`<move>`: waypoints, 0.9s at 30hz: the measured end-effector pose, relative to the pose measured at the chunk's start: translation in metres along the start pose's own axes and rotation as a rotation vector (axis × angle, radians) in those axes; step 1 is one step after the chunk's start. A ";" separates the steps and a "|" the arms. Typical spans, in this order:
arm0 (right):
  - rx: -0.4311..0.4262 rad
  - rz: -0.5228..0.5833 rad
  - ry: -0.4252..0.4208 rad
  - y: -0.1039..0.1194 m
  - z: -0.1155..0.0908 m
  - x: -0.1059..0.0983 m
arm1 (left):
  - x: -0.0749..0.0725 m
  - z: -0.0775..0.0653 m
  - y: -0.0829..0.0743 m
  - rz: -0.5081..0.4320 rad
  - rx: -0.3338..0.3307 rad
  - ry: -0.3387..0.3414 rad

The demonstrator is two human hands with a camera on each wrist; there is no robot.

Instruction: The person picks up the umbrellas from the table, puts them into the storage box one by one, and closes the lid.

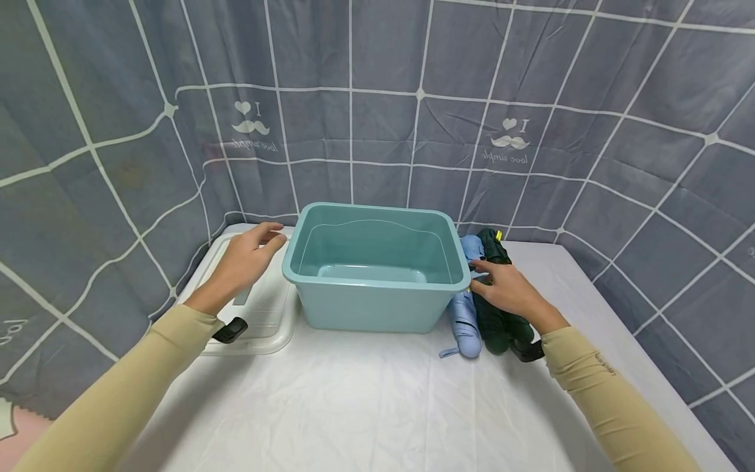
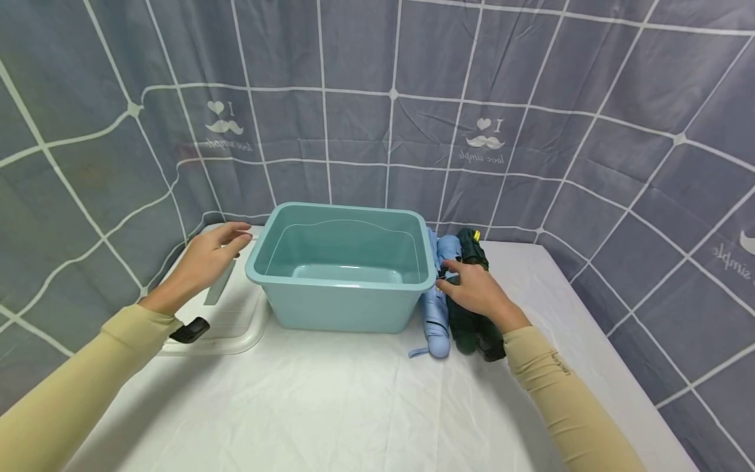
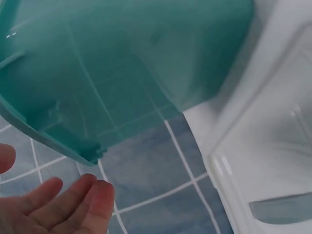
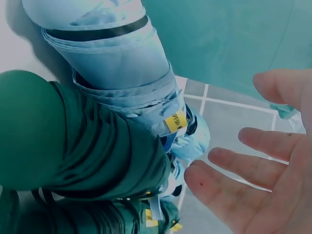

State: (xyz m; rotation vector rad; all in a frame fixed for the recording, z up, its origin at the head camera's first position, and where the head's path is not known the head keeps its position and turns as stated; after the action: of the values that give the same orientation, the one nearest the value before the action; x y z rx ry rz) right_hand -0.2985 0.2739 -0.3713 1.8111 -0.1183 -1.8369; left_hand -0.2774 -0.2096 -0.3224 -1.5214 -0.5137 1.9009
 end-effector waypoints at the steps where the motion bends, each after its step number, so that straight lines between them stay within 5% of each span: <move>1: -0.004 0.004 -0.001 0.000 0.000 0.001 | 0.001 0.002 -0.002 -0.009 -0.004 -0.001; 15: -0.009 0.007 -0.014 -0.002 -0.003 0.013 | 0.010 0.024 -0.018 -0.033 -0.076 0.080; 27: -0.053 0.022 -0.021 -0.003 -0.006 0.023 | 0.022 0.036 -0.017 0.064 -0.060 0.130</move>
State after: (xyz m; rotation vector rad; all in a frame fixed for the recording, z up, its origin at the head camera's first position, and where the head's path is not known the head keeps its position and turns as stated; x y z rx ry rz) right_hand -0.2926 0.2681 -0.3938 1.7480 -0.0964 -1.8272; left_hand -0.3105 -0.1790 -0.3175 -1.7055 -0.4722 1.8343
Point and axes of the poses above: each hand's wrist, its own z-axis towards the middle knuckle, its own x-axis out of the palm, y = z × x, the point moved 2 cm from there along z, towards the middle knuckle, and after that the axes turned 1 degree about -x, right-handed, at the moved point
